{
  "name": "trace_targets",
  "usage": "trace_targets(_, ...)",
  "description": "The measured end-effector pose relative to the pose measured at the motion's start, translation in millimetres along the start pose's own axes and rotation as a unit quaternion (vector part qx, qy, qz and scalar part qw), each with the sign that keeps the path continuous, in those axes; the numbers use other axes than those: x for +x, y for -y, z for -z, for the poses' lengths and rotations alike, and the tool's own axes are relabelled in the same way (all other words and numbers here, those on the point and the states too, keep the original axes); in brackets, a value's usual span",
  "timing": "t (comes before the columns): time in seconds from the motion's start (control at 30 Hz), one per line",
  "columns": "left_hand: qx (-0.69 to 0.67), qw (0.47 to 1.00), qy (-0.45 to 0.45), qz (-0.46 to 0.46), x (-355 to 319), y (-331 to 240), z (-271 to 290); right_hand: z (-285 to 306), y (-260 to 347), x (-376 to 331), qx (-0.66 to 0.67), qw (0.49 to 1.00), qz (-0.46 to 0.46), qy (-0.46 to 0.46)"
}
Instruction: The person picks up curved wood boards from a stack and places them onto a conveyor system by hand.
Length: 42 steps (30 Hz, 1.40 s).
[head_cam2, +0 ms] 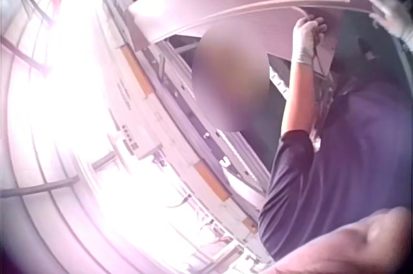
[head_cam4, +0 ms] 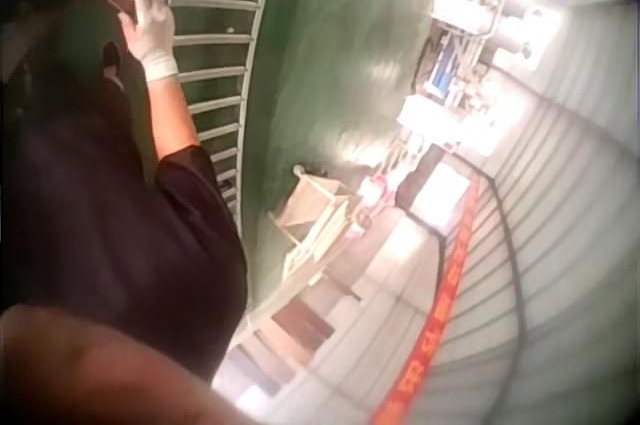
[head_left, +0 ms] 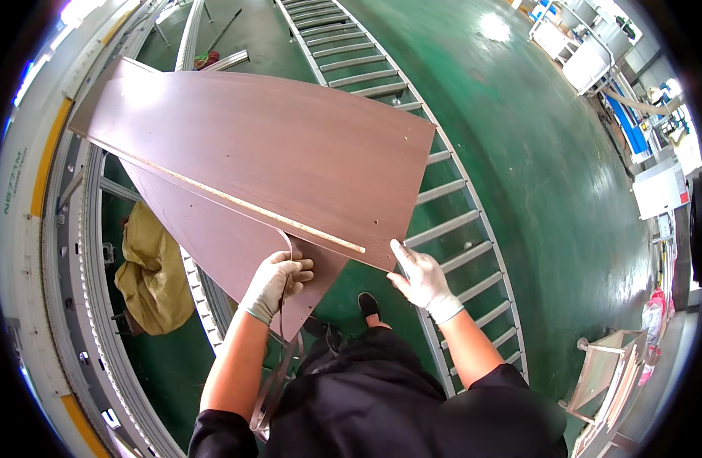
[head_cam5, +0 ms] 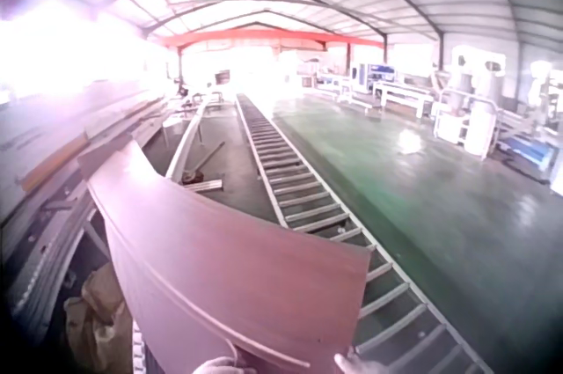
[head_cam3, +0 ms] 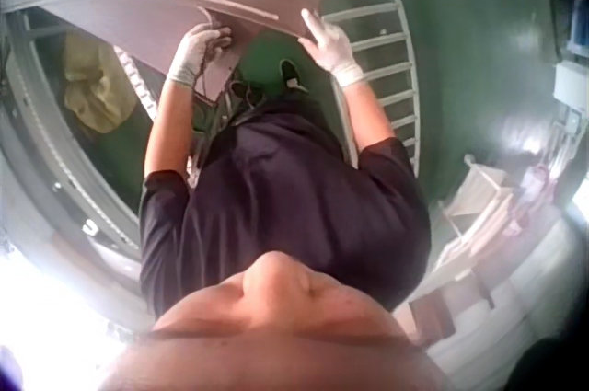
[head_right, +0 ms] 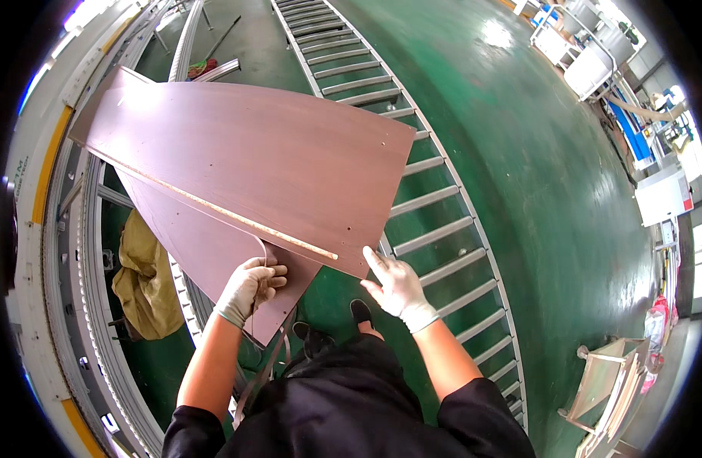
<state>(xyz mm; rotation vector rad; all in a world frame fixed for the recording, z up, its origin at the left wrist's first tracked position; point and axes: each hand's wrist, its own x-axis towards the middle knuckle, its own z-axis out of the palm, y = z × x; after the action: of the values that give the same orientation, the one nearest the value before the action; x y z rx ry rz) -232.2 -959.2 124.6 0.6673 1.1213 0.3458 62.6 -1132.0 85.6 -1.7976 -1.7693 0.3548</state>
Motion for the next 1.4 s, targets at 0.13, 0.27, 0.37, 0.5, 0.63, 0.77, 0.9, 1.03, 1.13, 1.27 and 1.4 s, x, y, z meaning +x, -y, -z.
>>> trace_targets(0.13,0.081,0.997,0.005,-0.007,1,-4,0,-28,-22,-16,0.487,0.826,-0.231,-0.166)
trace_targets(0.27,0.236,0.965,-0.092,-0.071,4,9,6,-37,-10,29,0.521,0.772,-0.359,-0.066)
trace_targets(0.37,0.498,0.813,-0.175,-0.247,-5,13,22,-50,11,33,0.498,0.793,-0.341,-0.085)
trace_targets(0.5,0.626,0.717,-0.152,-0.267,-39,23,25,-18,59,5,0.560,0.726,-0.398,0.026)
trace_targets(0.63,0.649,0.678,-0.173,-0.298,-48,47,16,-60,64,-31,0.600,0.665,-0.444,-0.007)
trace_targets(0.77,0.635,0.690,-0.225,-0.263,-40,55,13,-89,53,-9,0.548,0.731,-0.375,-0.157)
trace_targets(0.9,0.234,0.937,-0.196,-0.173,-16,50,12,-86,29,23,0.484,0.776,-0.325,-0.241)
trace_targets(1.03,-0.145,0.976,-0.158,-0.045,-51,6,-37,-72,-6,59,0.470,0.784,-0.287,-0.287)
trace_targets(1.13,-0.247,0.964,-0.052,-0.083,-121,-5,20,-49,-90,67,0.501,0.767,-0.291,-0.275)
trace_targets(1.27,-0.176,0.944,-0.179,-0.214,-257,-35,56,14,-183,53,0.456,0.774,-0.357,-0.258)
trace_targets(1.4,0.114,0.937,-0.258,-0.205,-294,-37,69,76,-264,17,0.398,0.785,-0.403,-0.253)
